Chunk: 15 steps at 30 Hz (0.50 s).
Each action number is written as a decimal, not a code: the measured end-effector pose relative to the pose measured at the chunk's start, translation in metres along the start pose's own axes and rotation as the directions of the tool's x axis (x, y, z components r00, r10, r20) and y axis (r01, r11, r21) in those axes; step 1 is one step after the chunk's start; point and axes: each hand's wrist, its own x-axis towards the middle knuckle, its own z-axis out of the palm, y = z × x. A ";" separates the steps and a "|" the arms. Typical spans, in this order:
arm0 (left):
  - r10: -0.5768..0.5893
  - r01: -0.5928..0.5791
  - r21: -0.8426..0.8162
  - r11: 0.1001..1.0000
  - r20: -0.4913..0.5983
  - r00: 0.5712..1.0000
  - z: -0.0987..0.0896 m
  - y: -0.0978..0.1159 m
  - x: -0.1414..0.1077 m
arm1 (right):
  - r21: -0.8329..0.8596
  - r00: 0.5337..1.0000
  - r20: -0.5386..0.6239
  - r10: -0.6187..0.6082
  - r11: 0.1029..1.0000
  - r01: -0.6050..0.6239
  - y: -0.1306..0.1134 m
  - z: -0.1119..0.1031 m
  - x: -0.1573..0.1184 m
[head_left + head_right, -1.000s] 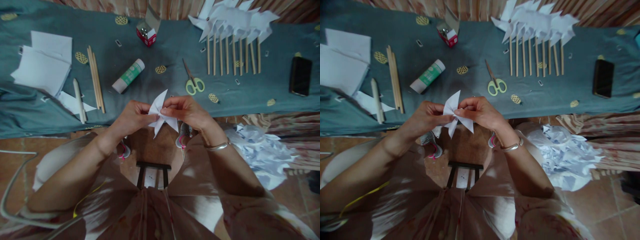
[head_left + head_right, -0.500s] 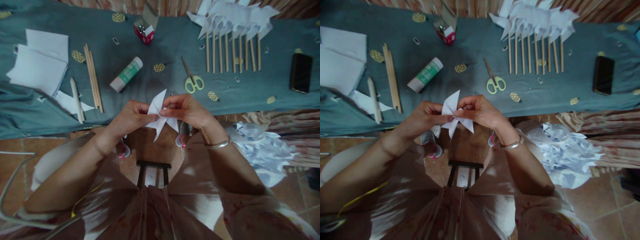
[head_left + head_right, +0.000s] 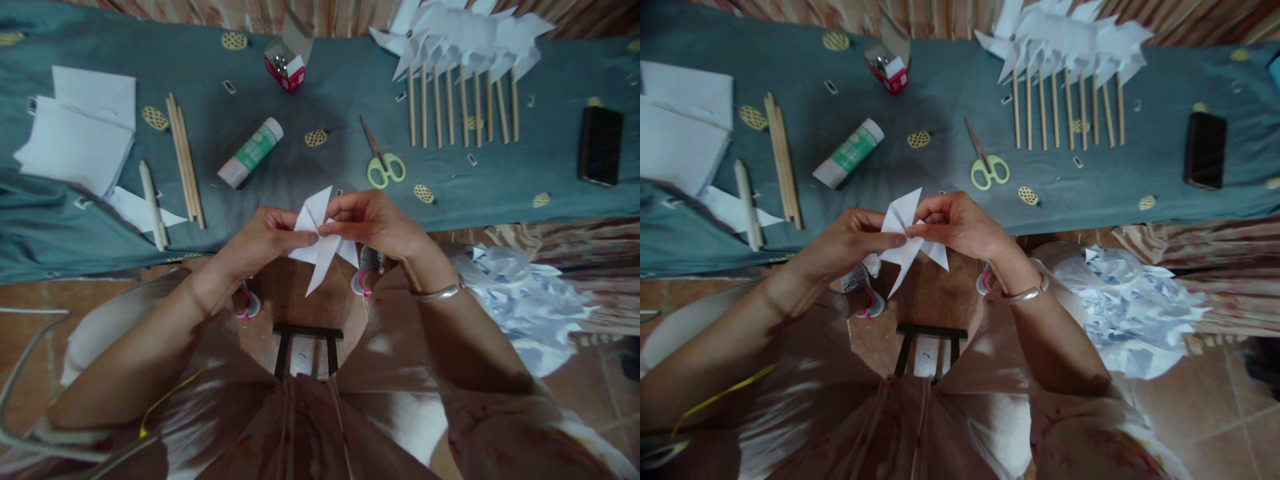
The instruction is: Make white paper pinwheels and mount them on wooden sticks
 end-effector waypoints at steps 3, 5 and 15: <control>0.004 -0.004 -0.011 1.000 -0.001 1.000 0.001 0.000 0.000 | -0.004 1.000 0.005 0.008 1.000 -0.008 -0.001 0.000 0.000; 0.009 -0.009 -0.024 1.000 0.004 1.000 0.000 -0.002 0.001 | -0.003 1.000 0.007 0.010 1.000 -0.010 -0.001 0.000 0.000; -0.033 0.033 -0.037 0.999 0.021 0.999 0.000 -0.001 -0.002 | -0.019 1.000 0.009 0.006 1.000 -0.006 0.000 -0.001 -0.001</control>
